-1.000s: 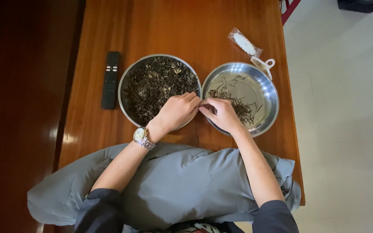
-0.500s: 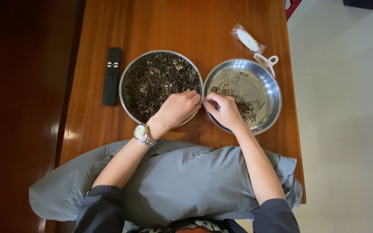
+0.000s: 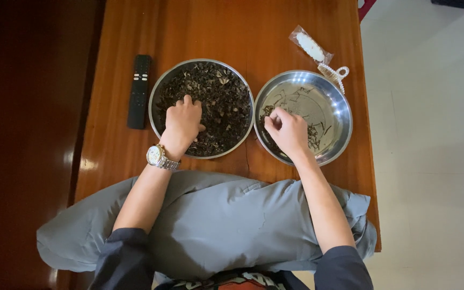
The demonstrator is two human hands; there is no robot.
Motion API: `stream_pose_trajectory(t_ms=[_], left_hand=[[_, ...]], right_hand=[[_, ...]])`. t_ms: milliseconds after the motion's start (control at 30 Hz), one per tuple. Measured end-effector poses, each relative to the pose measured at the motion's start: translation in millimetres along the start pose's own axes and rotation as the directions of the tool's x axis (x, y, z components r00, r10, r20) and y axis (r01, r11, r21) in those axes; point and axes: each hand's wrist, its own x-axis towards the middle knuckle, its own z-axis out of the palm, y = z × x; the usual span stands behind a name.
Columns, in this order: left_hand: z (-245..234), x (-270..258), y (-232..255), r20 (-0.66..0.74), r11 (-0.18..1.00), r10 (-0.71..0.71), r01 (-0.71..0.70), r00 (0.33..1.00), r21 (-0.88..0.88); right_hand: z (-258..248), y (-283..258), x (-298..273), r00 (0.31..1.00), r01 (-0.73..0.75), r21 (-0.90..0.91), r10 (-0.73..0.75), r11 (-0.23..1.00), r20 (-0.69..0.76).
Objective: Sorting through dried tea leaves to remove stems or specific pieces, moving them from one metal tray to another.
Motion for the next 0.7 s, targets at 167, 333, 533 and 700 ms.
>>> stream_pose_trajectory(t_ms=[167,333,533,700], left_hand=[[3.4,6.4,-6.2,0.034,0.998,0.018,-0.016,0.999,-0.063],[-0.9,8.7,-14.7,0.085,0.984,0.037,-0.021,0.996,-0.179],[16.3,18.8,-33.8,0.033,0.941,0.112,-0.095,0.993,-0.326],[-10.9,7.0,-43.9,-0.153,0.823,0.21,-0.259,0.966,-0.506]], right_hand=[[-11.8,-12.6,2.3,1.0,0.016,0.062,-0.017,0.998,0.004],[-7.5,-10.6,2.5,0.999,-0.013,0.114,0.008,0.993,0.04],[-15.5,-15.6,3.0,0.997,0.015,0.087,-0.022,0.996,0.076],[-25.0,-22.6,6.2,0.989,0.096,0.135,-0.11,0.986,0.1]])
